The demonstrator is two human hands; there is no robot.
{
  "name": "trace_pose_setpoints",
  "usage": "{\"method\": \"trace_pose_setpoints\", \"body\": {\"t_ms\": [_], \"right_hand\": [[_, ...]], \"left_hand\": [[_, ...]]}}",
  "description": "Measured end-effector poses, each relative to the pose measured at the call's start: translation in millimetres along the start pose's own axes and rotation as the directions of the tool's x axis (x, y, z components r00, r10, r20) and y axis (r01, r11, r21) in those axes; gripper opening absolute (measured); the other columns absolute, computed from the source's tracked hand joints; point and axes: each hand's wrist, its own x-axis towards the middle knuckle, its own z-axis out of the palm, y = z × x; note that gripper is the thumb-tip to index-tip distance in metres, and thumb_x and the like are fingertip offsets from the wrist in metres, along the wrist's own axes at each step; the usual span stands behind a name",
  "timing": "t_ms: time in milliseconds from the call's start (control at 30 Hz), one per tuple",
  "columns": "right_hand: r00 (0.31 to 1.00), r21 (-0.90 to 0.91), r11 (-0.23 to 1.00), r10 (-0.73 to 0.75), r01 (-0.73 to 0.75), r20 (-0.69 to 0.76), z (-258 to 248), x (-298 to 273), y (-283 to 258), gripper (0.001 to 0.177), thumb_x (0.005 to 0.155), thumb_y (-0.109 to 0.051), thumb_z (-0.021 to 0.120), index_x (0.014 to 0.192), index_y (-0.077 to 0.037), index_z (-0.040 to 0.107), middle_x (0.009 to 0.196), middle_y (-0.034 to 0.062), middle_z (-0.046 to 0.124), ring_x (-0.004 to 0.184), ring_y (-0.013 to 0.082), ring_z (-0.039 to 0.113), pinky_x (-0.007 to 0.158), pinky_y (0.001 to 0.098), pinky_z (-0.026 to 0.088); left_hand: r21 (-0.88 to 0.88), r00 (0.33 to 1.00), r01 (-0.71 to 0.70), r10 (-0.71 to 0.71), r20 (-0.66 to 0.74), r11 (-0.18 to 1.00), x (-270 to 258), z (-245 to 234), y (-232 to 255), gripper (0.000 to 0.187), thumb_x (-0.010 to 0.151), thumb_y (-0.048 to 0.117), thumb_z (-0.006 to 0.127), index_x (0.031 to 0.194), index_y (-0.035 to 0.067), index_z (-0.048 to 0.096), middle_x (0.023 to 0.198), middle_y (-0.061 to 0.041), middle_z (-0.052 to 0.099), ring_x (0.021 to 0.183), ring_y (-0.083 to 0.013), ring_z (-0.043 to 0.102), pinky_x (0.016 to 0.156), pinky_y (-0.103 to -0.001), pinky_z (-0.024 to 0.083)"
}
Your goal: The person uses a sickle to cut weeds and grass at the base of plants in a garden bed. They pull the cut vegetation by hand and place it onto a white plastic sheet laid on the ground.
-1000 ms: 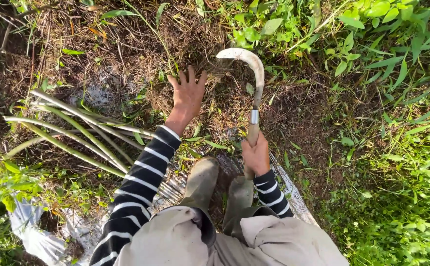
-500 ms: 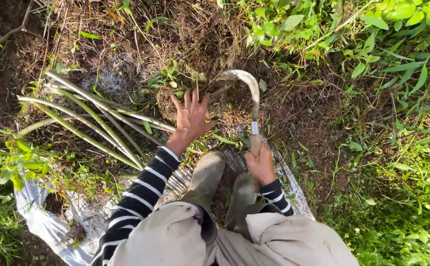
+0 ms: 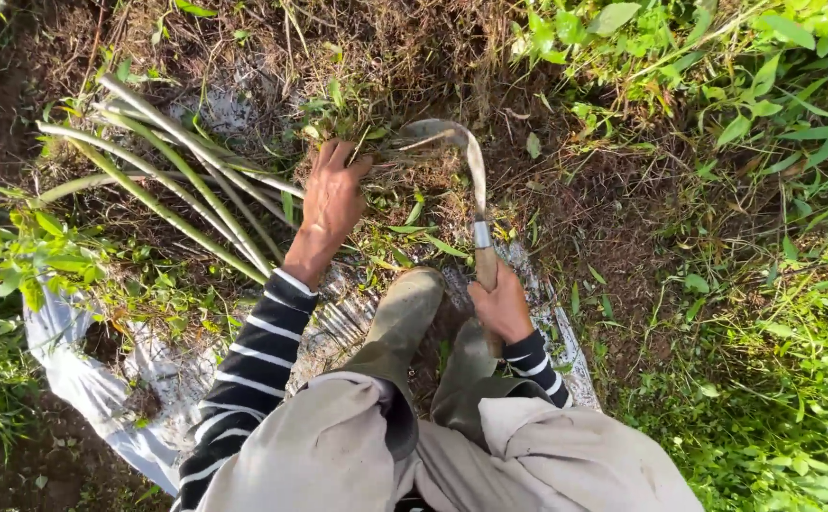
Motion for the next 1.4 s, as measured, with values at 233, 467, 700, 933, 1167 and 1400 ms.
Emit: {"method": "trace_pose_setpoints", "body": {"t_ms": [233, 467, 700, 933, 1167, 1400], "right_hand": [[0.979, -0.053, 0.993, -0.096, 0.108, 0.182, 39.6, 9.3, -42.2, 0.041, 0.085, -0.002, 0.060, 0.125, 0.009, 0.057, 0.083, 0.0162, 0.058, 0.058, 0.0176, 0.057, 0.052, 0.0360, 0.053], [0.995, 0.029, 0.998, -0.057, 0.054, 0.087, 37.2, 21.2, 18.3, 0.031, 0.087, -0.006, 0.061, 0.115, 0.006, 0.057, 0.069, 0.0172, 0.061, 0.050, 0.0210, 0.058, 0.045, 0.0398, 0.048], [0.977, 0.333, 0.933, -0.074, 0.139, -0.200, -20.9, -18.6, -47.4, 0.021, 0.109, -0.019, 0.053, 0.110, 0.001, 0.059, 0.053, 0.0116, 0.056, 0.037, 0.0166, 0.054, 0.038, 0.0328, 0.049], [0.884, 0.304, 0.948, 0.055, 0.100, -0.463, -47.3, -30.8, -30.3, 0.023, 0.097, -0.010, 0.067, 0.116, -0.001, 0.057, 0.060, 0.0092, 0.057, 0.036, 0.0152, 0.053, 0.035, 0.0305, 0.048], [0.928, 0.526, 0.851, 0.183, 0.016, -0.325, -37.2, -47.0, -29.5, 0.033, 0.102, -0.011, 0.056, 0.132, 0.001, 0.047, 0.066, 0.0073, 0.053, 0.046, 0.0135, 0.054, 0.037, 0.0293, 0.051], [0.939, 0.572, 0.819, 0.229, -0.043, -0.257, -38.8, -51.4, -51.1, 0.025, 0.102, -0.013, 0.058, 0.121, 0.003, 0.054, 0.061, 0.0046, 0.048, 0.044, 0.0111, 0.048, 0.034, 0.0280, 0.046]], "left_hand": [[0.090, 0.991, 0.101, -0.092, -0.100, 0.991, -38.9, -37.0, -11.1, 0.048, 0.072, -0.016, 0.063, 0.106, 0.014, 0.078, 0.117, -0.011, 0.065, 0.130, -0.0292, 0.049, 0.110, -0.049, 0.045], [0.360, 0.938, 0.041, -0.159, 0.306, 0.932, -37.4, -20.2, -10.0, 0.028, 0.084, 0.004, 0.074, 0.105, 0.022, 0.076, 0.135, -0.009, 0.060, 0.135, -0.0272, 0.048, 0.115, -0.060, 0.033], [0.338, 0.936, 0.132, -0.230, 0.268, 0.932, 10.9, -69.8, 71.5, 0.028, 0.080, 0.008, 0.078, 0.105, 0.019, 0.077, 0.146, -0.022, 0.054, 0.135, -0.0402, 0.050, 0.111, -0.074, 0.021], [0.243, 0.993, 0.046, -0.070, 0.092, 0.969, 93.3, 43.1, 118.7, 0.073, 0.091, 0.058, 0.069, 0.137, 0.003, 0.055, 0.139, -0.028, 0.054, 0.127, -0.0366, 0.057, 0.104, -0.064, 0.043], [0.493, 0.966, -0.054, -0.079, 0.246, 0.868, 115.8, 105.2, 86.3, 0.035, 0.093, 0.032, 0.066, 0.115, 0.004, 0.065, 0.103, -0.015, 0.067, 0.096, -0.0264, 0.065, 0.086, -0.047, 0.048], [0.318, 0.947, -0.222, 0.126, 0.296, 0.922, 112.4, 66.0, 63.1, 0.016, 0.096, 0.022, 0.059, 0.106, 0.012, 0.065, 0.084, -0.004, 0.065, 0.083, -0.0200, 0.065, 0.086, -0.040, 0.047]]}}
